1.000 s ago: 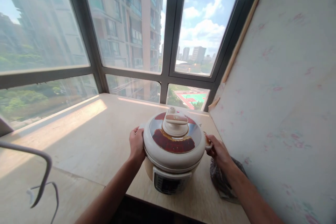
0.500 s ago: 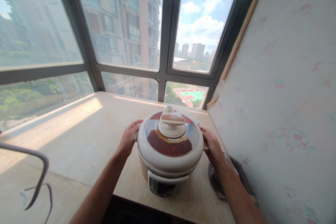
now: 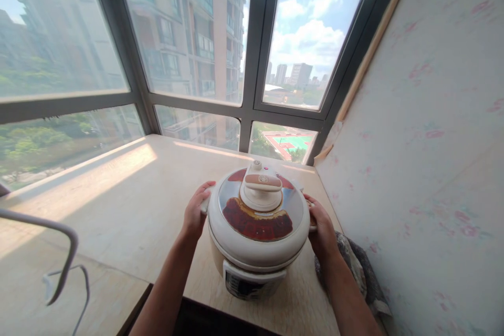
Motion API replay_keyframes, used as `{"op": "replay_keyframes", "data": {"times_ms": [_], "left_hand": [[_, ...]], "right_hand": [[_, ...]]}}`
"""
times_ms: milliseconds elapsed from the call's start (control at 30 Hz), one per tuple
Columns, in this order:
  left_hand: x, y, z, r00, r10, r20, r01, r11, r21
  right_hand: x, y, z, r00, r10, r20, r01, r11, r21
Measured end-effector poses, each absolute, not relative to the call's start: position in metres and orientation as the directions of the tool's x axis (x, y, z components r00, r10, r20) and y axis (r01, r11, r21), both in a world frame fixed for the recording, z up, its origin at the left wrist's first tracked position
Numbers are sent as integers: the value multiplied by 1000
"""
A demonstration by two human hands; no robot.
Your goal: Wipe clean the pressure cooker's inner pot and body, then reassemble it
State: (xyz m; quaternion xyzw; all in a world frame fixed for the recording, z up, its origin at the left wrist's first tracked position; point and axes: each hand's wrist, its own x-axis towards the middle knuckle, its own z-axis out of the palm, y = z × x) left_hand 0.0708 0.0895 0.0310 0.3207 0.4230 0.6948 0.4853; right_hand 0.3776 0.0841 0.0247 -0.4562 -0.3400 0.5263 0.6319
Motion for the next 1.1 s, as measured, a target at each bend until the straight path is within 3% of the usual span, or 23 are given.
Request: {"op": "replay_keyframes", "data": {"times_ms": [567,833,1000,1100], "left_hand": [[72,68,30,-363,932,-11,-448,-164,879],[71,61,34,-475,880,-26,-388,-183,903],[64,70,44,-487,858,-161,-486,-113,867],[49,75,48,-507,850,-147,-471,-130,872]], "right_hand": [[369,86,19,282,958,49,-298,136,-945],[362,96,13,343,939,-14,-326,105,-940],[343,92,20,373,926,-52,-369,96,-925],[323,89,24,408,912,-44,-400,135,-906]]}}
